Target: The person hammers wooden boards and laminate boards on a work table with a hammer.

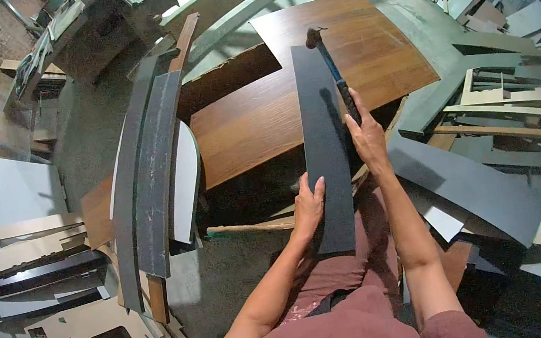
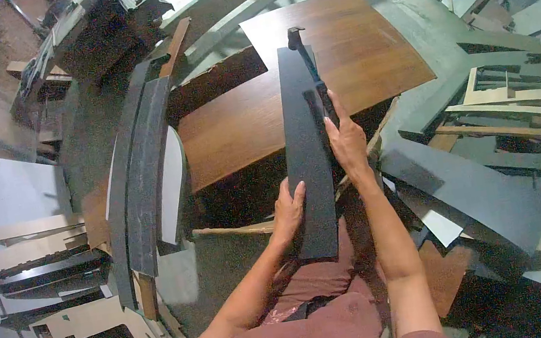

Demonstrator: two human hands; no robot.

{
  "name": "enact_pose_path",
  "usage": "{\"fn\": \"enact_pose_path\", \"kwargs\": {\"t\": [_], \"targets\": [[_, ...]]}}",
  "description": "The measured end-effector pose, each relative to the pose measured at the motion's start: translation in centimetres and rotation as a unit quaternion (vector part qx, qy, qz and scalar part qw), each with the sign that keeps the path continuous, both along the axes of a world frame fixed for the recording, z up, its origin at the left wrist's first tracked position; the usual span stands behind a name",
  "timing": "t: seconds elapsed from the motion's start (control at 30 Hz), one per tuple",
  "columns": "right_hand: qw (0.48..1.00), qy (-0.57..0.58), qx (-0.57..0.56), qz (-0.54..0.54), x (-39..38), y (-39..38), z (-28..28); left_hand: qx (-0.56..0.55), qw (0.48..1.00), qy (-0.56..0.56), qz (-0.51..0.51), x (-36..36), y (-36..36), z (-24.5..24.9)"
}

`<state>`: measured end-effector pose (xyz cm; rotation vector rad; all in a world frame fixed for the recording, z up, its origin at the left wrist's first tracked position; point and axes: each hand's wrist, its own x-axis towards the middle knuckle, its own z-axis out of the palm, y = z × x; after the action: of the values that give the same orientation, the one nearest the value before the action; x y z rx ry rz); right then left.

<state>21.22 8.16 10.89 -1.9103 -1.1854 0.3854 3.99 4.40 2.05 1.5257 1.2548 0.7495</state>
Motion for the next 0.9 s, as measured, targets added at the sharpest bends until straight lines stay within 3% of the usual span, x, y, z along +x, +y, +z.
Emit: {"fn": "enact_pose_path", "kwargs": {"t": [0.2,0.33,0.43,0.63,0.9], "targets": [[0.999,-0.018,0.024,-0.011,0.0,-3.9,-1.1,0.000,1.000,0.000,0.000,0.0,0.0,-0.4],[0.999,0.011,-0.030,-0.021,-0.3,-4.4,-1.5,0.009,1.000,-0.004,0.003,0.0,0.1,-1.2],[1.000,-0.012,0.016,-0.022,-0.6,-4.6,-2.2,0.022,0.999,0.019,0.015,0.1,0.2,-1.4],[0.998,-0.002,-0.052,-0.023,-0.9,-5.4,-3.8,0.002,1.000,0.004,-0.003,0.0,0.2,-0.7],[0.998,0.063,-0.016,0.004,-2.5,-4.7,-1.9,0.008,1.000,0.001,0.000,0.0,0.0,-0.4]]}}
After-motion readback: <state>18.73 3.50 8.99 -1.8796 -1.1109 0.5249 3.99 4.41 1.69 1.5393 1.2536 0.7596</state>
